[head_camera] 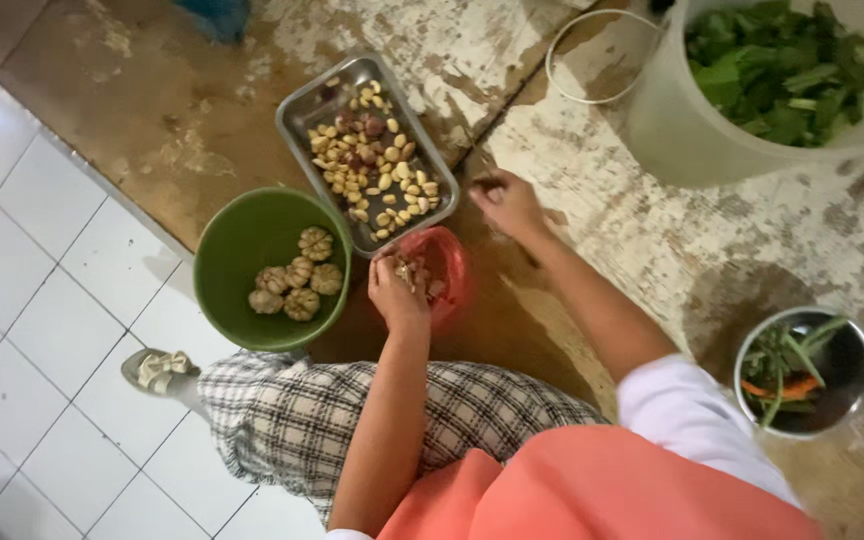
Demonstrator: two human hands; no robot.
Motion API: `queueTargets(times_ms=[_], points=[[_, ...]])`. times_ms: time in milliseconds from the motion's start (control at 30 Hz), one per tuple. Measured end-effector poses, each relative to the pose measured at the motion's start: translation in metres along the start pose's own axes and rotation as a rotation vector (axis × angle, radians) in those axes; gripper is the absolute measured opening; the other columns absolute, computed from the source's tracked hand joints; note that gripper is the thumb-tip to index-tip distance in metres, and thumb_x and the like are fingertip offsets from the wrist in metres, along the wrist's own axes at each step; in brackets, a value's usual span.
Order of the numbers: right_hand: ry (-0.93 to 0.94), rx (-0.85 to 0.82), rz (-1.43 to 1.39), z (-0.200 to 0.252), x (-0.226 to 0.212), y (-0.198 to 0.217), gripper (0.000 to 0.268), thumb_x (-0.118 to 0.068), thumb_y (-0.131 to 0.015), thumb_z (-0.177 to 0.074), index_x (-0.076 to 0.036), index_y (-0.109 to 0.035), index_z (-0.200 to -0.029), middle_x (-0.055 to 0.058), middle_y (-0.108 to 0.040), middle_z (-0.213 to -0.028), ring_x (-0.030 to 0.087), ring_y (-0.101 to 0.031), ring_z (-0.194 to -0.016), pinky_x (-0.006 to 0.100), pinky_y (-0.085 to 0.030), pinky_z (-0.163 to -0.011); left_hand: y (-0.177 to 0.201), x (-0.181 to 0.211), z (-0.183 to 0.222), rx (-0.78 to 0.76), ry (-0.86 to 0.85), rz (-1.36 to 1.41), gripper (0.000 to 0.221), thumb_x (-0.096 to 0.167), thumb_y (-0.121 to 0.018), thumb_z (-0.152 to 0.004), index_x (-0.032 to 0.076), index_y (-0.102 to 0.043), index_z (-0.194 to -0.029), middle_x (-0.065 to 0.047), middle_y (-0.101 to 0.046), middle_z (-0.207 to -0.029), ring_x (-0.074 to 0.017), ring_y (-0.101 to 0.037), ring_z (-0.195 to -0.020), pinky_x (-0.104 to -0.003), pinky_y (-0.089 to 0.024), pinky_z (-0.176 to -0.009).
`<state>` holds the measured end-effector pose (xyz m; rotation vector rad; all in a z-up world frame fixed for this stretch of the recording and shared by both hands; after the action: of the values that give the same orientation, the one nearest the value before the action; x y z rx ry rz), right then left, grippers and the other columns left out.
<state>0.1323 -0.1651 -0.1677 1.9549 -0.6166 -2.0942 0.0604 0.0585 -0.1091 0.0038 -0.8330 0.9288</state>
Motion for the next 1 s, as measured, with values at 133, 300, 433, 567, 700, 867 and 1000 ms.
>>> queueTargets(times_ms=[133,300,433,567,700,867,1000], points=[[-0.094,0.001,0.223,-0.043,0.007,-0.063,0.047,-0.039,-0.084,-0.089,-0.002,-0.072,-0.116,0.015,-0.077,-0.099,0.029,-0.072,-0.091,0.045,-0.054,-0.084,0.0,0.013,-0.007,0.023,-0.079,0.036,0.026,0.031,-0.066,-0.098,0.007,-0.067,-0.105,0.001,-0.057,-0.078,-0.0114,-0.053,-0.065,-0.027,-0.044,-0.053],[-0.172,-0.079,0.278,-0.06,0.018,-0.074,0.045,-0.036,-0.078,-0.092,-0.001,-0.071,-0.119,0.019,-0.075,-0.092,0.033,-0.073,-0.083,0.047,-0.057,-0.075,-0.002,0.023,-0.002,0.139,0.063,0.12,0.062,0.068,-0.063,-0.094,0.006,-0.062,-0.1,-0.004,-0.054,-0.072,-0.0153,-0.052,-0.058,-0.028,-0.042,-0.047],[-0.294,-0.083,0.281,-0.062,0.03,-0.054,0.034,-0.034,-0.074,-0.097,-0.002,-0.075,-0.107,0.019,-0.074,-0.084,0.034,-0.073,-0.074,0.047,-0.057,-0.072,0.001,0.033,-0.015,0.237,0.022,0.222,0.06,0.071,-0.054,-0.093,0.012,-0.06,-0.102,0.0,-0.062,-0.079,-0.0129,-0.054,-0.059,-0.028,-0.041,-0.047],[-0.162,0.085,0.227,-0.069,0.045,-0.014,0.03,-0.023,-0.077,-0.096,0.006,-0.072,-0.102,0.021,-0.073,-0.084,0.034,-0.071,-0.073,0.047,-0.055,-0.071,0.014,0.021,-0.038,0.277,0.041,0.231,0.052,0.061,-0.049,-0.099,0.01,-0.059,-0.098,-0.004,-0.06,-0.077,-0.0171,-0.055,-0.059,-0.031,-0.042,-0.046],[-0.313,0.179,0.27,-0.08,0.053,0.022,0.03,-0.024,-0.077,-0.097,0.005,-0.073,-0.101,0.02,-0.074,-0.089,0.034,-0.07,-0.078,0.049,-0.052,-0.073,0.028,0.007,-0.063,0.269,0.098,0.267,0.029,0.037,-0.05,-0.103,0.01,-0.058,-0.098,-0.003,-0.06,-0.078,-0.0173,-0.053,-0.06,-0.03,-0.038,-0.047],[-0.196,0.396,0.137,-0.045,0.04,0.03,0.042,-0.023,-0.077,-0.096,0.007,-0.063,-0.122,0.018,-0.072,-0.106,0.027,-0.071,-0.087,0.045,-0.059,-0.078,0.034,0.003,-0.081,0.153,0.123,0.272,0.025,0.031,-0.049,-0.104,0.007,-0.055,-0.099,-0.006,-0.054,-0.077,-0.0172,-0.051,-0.061,-0.03,-0.039,-0.048],[-0.198,0.29,-0.095,0.027,0.0,0.005,0.056,-0.041,-0.081,-0.095,0.001,-0.059,-0.126,0.01,-0.068,-0.107,0.019,-0.068,-0.087,0.034,-0.062,-0.074,0.017,0.008,-0.079,0.07,0.217,0.21,0.03,0.031,-0.044,-0.108,0.005,-0.057,-0.102,-0.006,-0.053,-0.081,-0.0158,-0.052,-0.064,-0.028,-0.042,-0.051]])
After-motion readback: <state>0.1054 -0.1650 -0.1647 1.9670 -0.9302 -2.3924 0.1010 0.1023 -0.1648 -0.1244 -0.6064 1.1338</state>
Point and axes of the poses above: each hand's wrist, its own z-axis away from the middle knuckle, its own y-axis out of the back of the hand, x = y × z, the point moved 1 cm from there along -z, towards the middle knuckle
